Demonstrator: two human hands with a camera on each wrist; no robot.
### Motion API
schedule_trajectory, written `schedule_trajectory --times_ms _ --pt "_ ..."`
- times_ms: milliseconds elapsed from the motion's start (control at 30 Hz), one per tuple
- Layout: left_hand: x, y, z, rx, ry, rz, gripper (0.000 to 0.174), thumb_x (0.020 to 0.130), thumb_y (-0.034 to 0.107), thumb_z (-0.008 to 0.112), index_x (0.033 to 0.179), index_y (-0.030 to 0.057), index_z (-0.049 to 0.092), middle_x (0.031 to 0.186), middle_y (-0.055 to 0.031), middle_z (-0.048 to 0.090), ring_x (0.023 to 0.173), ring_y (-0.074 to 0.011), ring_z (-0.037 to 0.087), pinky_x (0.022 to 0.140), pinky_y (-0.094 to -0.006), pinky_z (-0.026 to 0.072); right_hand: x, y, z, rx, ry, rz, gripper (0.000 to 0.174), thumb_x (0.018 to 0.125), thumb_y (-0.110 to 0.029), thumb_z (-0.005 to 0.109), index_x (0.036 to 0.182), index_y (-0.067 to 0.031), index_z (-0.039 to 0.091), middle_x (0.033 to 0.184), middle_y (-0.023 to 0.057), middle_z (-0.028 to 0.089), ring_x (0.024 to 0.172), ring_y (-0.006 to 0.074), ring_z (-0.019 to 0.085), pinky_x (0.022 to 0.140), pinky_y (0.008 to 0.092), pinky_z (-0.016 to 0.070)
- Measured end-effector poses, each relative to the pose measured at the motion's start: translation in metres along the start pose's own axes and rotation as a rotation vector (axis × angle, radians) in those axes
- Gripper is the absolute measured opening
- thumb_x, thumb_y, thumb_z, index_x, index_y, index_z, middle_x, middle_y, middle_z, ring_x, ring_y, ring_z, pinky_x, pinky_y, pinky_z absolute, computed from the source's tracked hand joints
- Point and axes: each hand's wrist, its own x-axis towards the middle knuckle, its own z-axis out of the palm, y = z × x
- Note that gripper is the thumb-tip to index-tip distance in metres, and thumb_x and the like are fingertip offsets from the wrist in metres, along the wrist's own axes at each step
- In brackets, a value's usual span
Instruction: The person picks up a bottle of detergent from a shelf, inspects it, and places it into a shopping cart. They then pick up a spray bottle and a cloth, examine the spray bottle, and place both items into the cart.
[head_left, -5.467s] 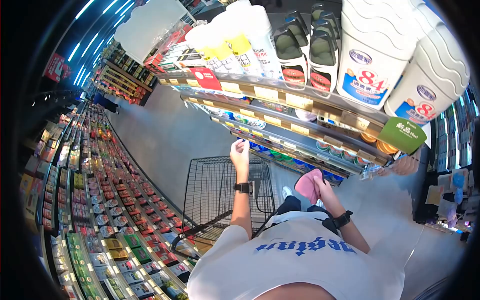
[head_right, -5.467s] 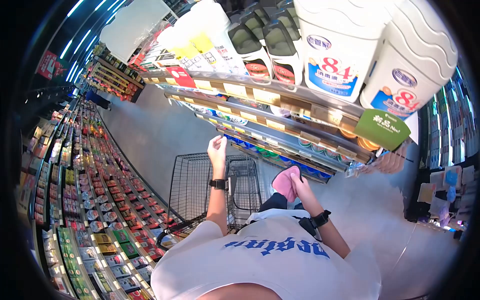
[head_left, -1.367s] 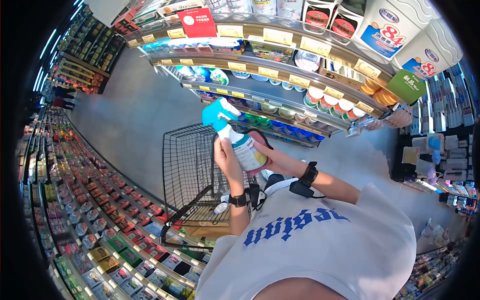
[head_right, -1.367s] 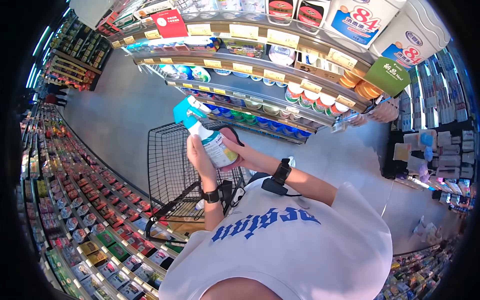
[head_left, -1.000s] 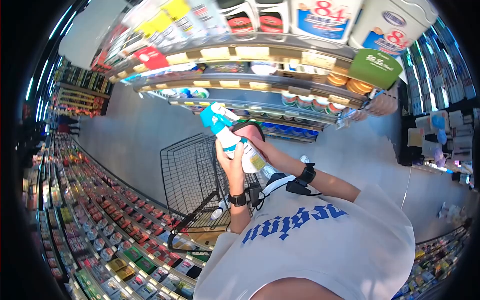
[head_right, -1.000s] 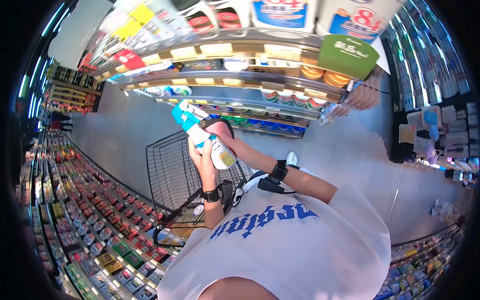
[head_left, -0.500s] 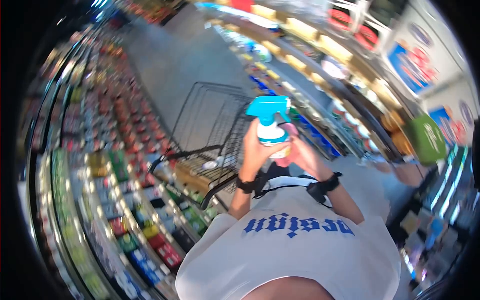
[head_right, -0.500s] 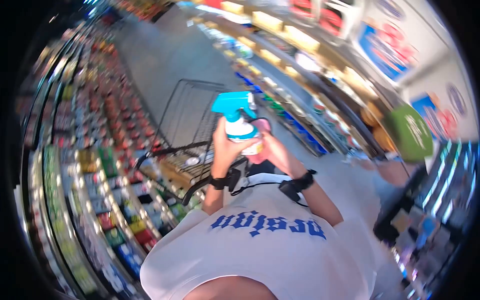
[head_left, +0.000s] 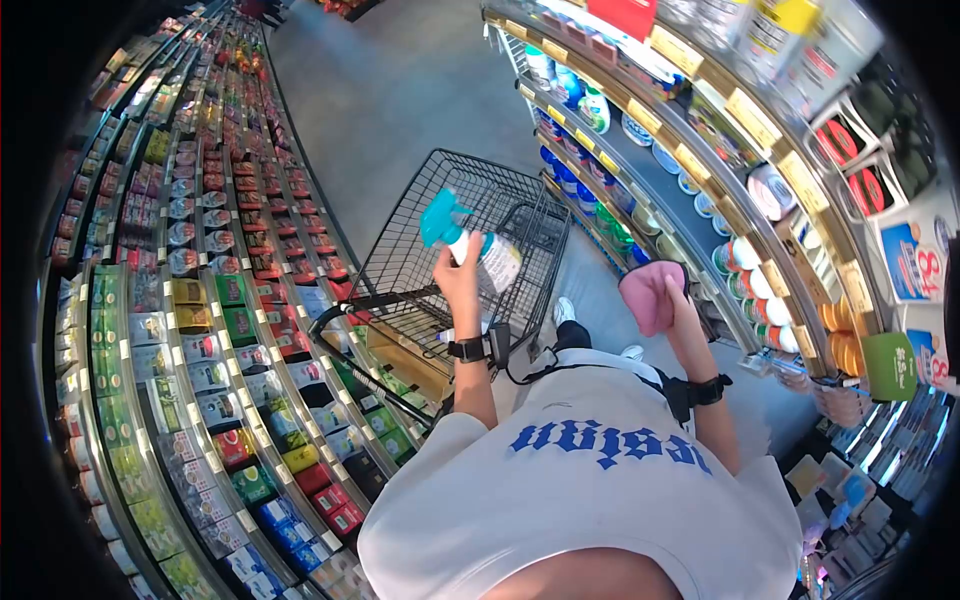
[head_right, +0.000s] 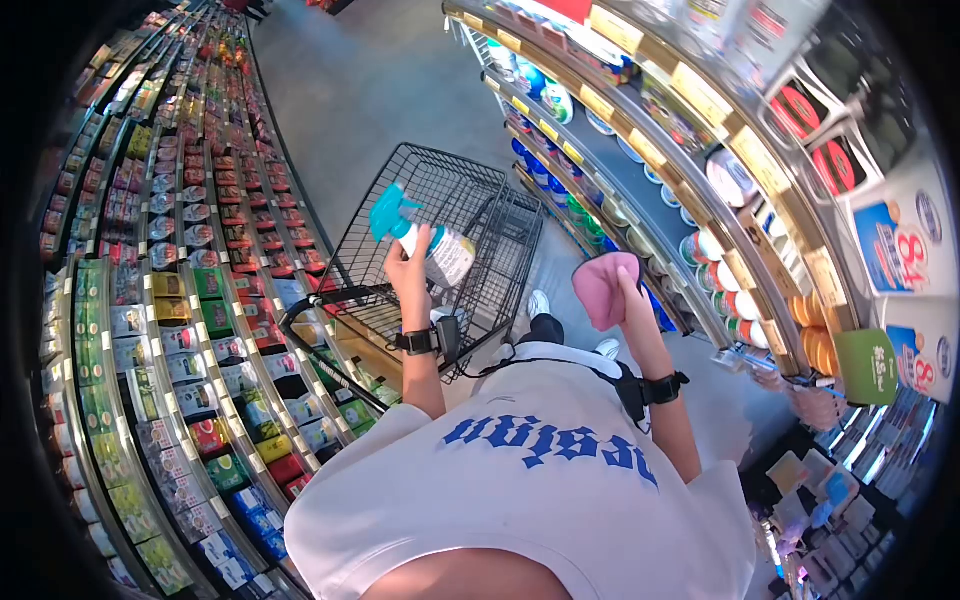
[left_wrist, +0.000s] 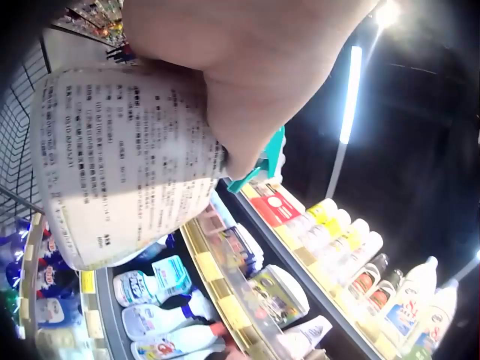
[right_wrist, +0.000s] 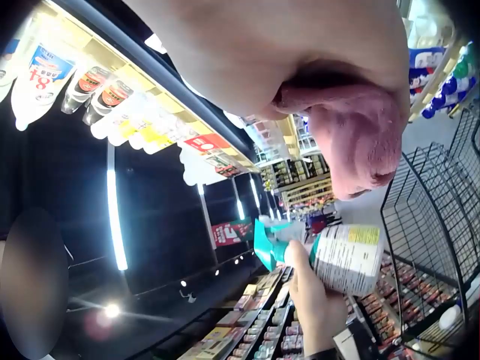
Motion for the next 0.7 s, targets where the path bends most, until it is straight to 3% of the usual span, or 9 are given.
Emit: schedule_trajectory --times_ms 100,200,367,500,567,600,700 --pt "0.032 -0.042 -0.028 -0.134 0.092 -0.117 0.032 0.084 0.014 0.082 0.108 -0.0026 0.068 0.102 -0.0071 0.07 0.085 -0.0126 0.063 0.079 -0.0293 0.0499 0.005 0.008 0.015 0.008 0.035 0.019 0.045 0.104 -0.036 0.054 0.134 -0.0027 0.053 0.129 0.0048 0.06 0.121 0.0146 0.057 0.104 0.0319 0.0433" --pt "0.06 -0.091 -0.048 -0.154 0.313 -0.195 0.035 0.076 0.004 0.085 0.106 -0.002 0.067 0.106 -0.0088 0.068 0.087 -0.0179 0.065 0.079 -0.0362 0.0526 0.026 0.029 0.02 -0.015 0.069 0.029 0.049 0.104 -0.039 0.052 0.136 -0.0028 0.05 0.129 0.0074 0.059 0.118 0.0179 0.059 0.098 0.0321 0.047" --pt "0.092 -0.194 -0.081 -0.184 0.422 -0.326 0.037 0.076 0.0 0.082 0.109 -0.0014 0.066 0.105 -0.0092 0.068 0.091 -0.0209 0.065 0.08 -0.0391 0.0526 0.034 0.025 0.053 -0.066 0.087 0.099 0.053 0.104 -0.041 0.05 0.141 -0.0031 0.046 0.134 0.0087 0.057 0.122 0.0178 0.057 0.102 0.0334 0.0449" --pt "0.092 -0.21 -0.074 -0.249 0.514 -0.372 0.044 0.075 0.001 0.083 0.114 -0.0022 0.063 0.113 -0.0126 0.067 0.096 -0.0258 0.065 0.081 -0.044 0.0535 0.053 0.036 0.053 -0.068 0.14 0.074 0.052 0.105 -0.04 0.049 0.143 -0.0042 0.045 0.136 0.0091 0.057 0.124 0.0188 0.056 0.103 0.0345 0.0448" --pt "0.09 -0.225 -0.071 -0.207 0.545 -0.465 0.045 0.076 0.003 0.084 0.115 -0.0026 0.063 0.114 -0.0141 0.067 0.097 -0.0278 0.065 0.082 -0.0456 0.0533 0.055 0.036 0.059 -0.068 0.183 0.08 0.051 0.106 -0.039 0.048 0.143 -0.0043 0.045 0.136 0.0089 0.057 0.124 0.0188 0.056 0.103 0.0341 0.0452" --pt "0.093 -0.224 -0.069 -0.076 0.514 -0.635 0.045 0.077 0.007 0.084 0.116 -0.0023 0.063 0.115 -0.0151 0.067 0.099 -0.0282 0.065 0.083 -0.0459 0.0529 0.054 0.034 0.064 -0.053 0.182 0.077 0.049 0.106 -0.038 0.048 0.142 -0.0044 0.046 0.135 0.0083 0.057 0.124 0.0182 0.056 0.102 0.0334 0.0456" --pt "0.085 -0.22 -0.053 0.001 0.519 -0.727 0.043 0.08 0.009 0.083 0.116 -0.0015 0.063 0.114 -0.0143 0.067 0.097 -0.0266 0.065 0.082 -0.0454 0.0524 0.053 0.029 0.079 -0.042 0.155 0.071 0.046 0.106 -0.036 0.047 0.14 -0.0044 0.047 0.134 0.0072 0.057 0.122 0.0172 0.056 0.1 0.032 0.0462"
